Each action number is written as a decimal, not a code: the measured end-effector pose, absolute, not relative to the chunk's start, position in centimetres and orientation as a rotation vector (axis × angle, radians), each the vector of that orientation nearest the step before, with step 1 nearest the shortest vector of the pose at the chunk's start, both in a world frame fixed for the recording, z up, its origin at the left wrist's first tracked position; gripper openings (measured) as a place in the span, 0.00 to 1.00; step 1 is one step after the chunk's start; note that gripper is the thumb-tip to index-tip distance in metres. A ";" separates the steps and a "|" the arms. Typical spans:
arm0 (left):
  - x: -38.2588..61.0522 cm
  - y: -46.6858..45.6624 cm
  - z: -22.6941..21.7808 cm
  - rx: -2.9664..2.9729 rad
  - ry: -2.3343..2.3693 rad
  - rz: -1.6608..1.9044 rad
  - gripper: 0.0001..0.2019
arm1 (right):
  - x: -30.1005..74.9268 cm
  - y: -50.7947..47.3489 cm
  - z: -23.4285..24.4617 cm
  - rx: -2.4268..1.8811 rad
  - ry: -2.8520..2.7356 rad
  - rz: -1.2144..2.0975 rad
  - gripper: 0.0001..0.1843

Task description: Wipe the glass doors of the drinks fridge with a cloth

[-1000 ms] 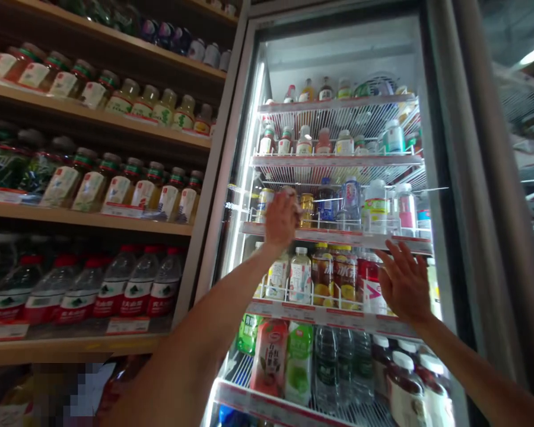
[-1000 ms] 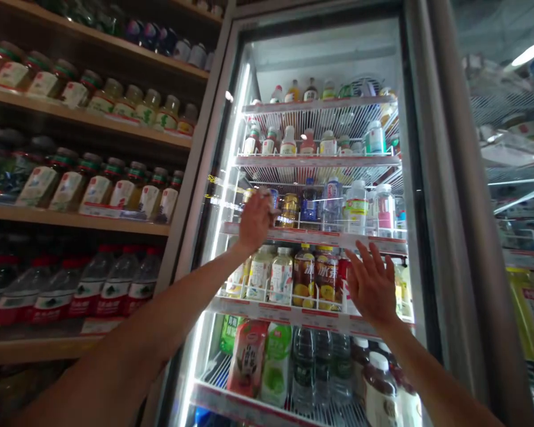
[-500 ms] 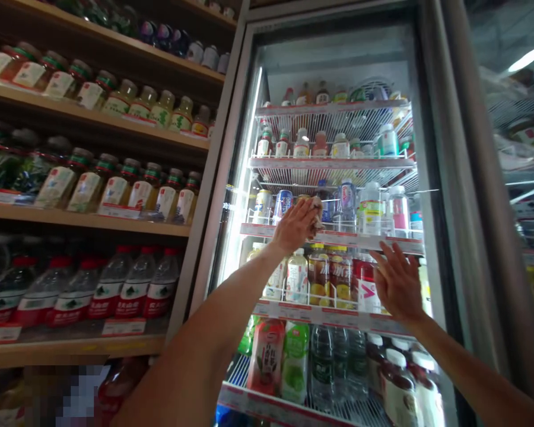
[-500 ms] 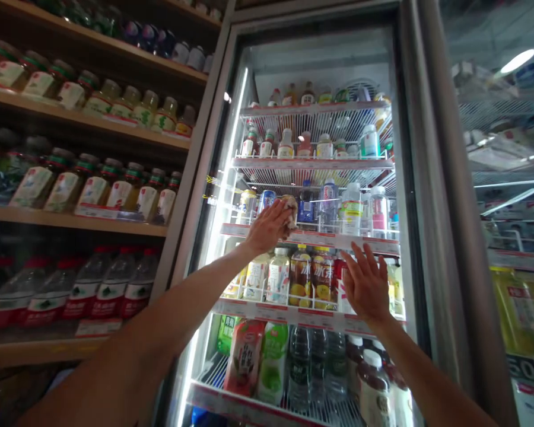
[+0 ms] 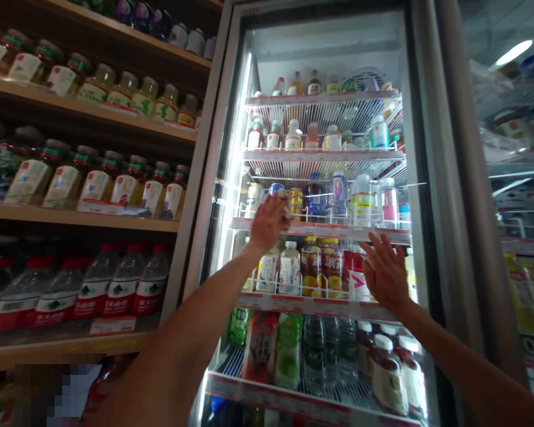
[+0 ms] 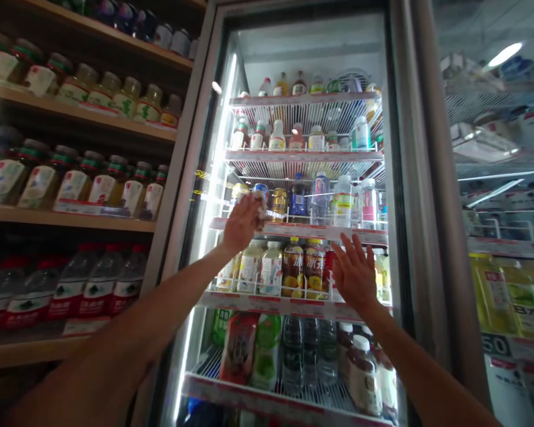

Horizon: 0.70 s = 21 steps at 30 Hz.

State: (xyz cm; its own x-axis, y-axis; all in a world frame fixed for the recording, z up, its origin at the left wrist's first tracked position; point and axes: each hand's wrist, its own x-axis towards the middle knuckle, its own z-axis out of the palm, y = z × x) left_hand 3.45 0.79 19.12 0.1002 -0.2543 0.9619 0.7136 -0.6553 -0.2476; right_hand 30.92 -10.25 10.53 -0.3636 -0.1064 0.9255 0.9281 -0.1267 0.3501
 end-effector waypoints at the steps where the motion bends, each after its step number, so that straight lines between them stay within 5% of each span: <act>1: 2.6 1.1 19.4 -1.575 -0.544 -1.756 0.22 | 30.9 -10.3 10.5 -0.996 -1.316 -1.608 0.20; 4: 1.9 1.5 19.0 -1.543 -0.603 -1.790 0.24 | 30.8 -10.3 10.5 -0.986 -1.311 -1.590 0.21; 8: 1.8 1.4 17.1 -1.805 -0.323 -1.360 0.22 | 30.8 -10.3 10.6 -0.960 -1.344 -1.570 0.21; 13: -1.5 2.3 15.7 -1.512 -0.630 -1.807 0.24 | 30.8 -10.3 10.5 -0.975 -1.314 -1.576 0.21; 18: -1.1 2.3 12.5 -1.759 -0.285 -1.341 0.22 | 31.0 -10.2 10.5 -0.977 -1.301 -1.642 0.20; 21: -2.6 2.7 11.8 -1.662 -0.459 -1.525 0.21 | 31.2 -10.1 10.5 -0.966 -1.287 -1.666 0.19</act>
State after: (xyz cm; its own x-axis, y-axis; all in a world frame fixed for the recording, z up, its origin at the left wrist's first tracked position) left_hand -2.63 2.67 11.83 0.2018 -0.2531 0.9462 0.7335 -0.6011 -0.3172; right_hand 31.19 -10.08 10.50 -0.3860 -0.1397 0.9119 0.9176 -0.1602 0.3639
